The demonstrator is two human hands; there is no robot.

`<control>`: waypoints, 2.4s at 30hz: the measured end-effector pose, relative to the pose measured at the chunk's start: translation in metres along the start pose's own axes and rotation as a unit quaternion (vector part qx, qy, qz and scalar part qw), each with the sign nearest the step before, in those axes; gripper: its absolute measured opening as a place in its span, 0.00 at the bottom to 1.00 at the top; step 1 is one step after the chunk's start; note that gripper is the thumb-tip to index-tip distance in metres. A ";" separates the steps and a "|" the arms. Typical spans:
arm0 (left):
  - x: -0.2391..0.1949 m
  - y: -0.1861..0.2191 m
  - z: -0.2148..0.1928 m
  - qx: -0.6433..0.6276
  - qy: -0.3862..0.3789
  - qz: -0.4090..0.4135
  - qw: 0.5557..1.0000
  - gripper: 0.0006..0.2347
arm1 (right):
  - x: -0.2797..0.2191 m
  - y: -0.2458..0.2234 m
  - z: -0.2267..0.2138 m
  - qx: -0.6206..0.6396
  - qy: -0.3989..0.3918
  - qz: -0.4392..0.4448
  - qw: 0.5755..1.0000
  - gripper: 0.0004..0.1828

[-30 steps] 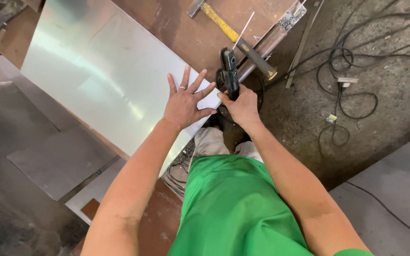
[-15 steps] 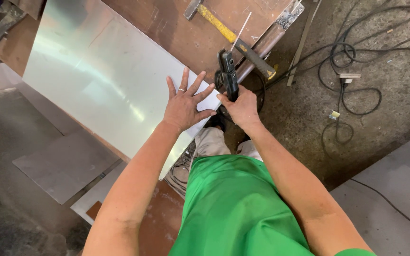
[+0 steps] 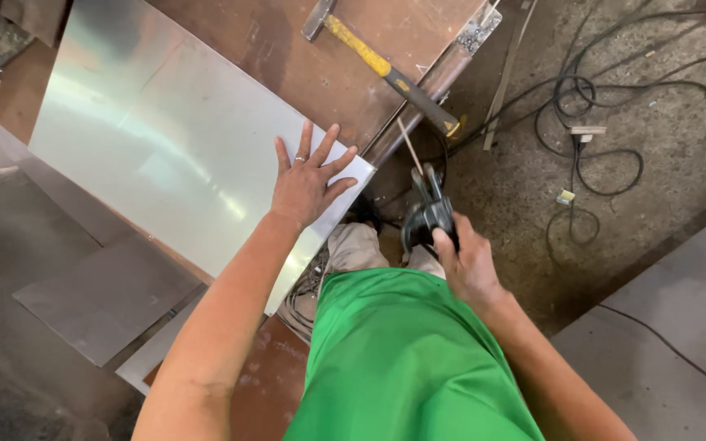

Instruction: Measure and assemble metal parts to create a tray.

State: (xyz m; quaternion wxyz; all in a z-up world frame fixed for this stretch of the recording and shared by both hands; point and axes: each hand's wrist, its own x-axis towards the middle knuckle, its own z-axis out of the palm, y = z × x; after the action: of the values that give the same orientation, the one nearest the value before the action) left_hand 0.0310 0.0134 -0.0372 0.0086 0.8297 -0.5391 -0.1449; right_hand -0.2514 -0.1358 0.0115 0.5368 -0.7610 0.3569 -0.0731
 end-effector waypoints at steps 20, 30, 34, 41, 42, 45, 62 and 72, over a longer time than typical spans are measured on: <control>0.006 0.011 -0.020 -0.035 -0.046 -0.048 0.997 0.25 | -0.035 0.012 0.023 -0.024 -0.041 0.002 0.999 0.14; 0.007 0.013 -0.023 -0.028 -0.050 -0.047 0.997 0.25 | -0.033 0.015 0.024 -0.035 -0.051 0.000 0.998 0.17; 0.007 0.013 -0.025 -0.027 -0.048 -0.046 0.997 0.26 | -0.032 0.016 0.024 -0.037 -0.042 -0.014 0.998 0.17; 0.008 0.016 -0.039 -0.006 -0.081 -0.051 0.995 0.21 | -0.030 0.014 0.022 -0.028 -0.055 0.027 0.998 0.16; 0.011 0.027 -0.064 -0.019 -0.146 -0.074 0.986 0.20 | -0.030 0.013 0.021 -0.020 -0.066 0.046 0.997 0.16; 0.008 0.010 -0.013 -0.007 -0.032 -0.026 0.999 0.25 | -0.031 0.016 0.022 -0.021 -0.065 0.011 0.998 0.16; 0.006 0.010 -0.017 -0.018 -0.032 -0.029 0.999 0.25 | -0.037 0.022 0.020 -0.028 -0.019 -0.002 0.999 0.18; 0.005 0.011 -0.018 -0.031 -0.033 -0.037 0.998 0.25 | -0.036 0.021 0.020 -0.025 -0.025 0.010 0.999 0.18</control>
State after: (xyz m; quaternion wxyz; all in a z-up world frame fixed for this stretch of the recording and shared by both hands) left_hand 0.0275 0.0015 -0.0191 0.0113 0.8430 -0.5034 -0.1893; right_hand -0.2780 -0.1011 -0.0057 0.5270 -0.7722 0.3528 -0.0391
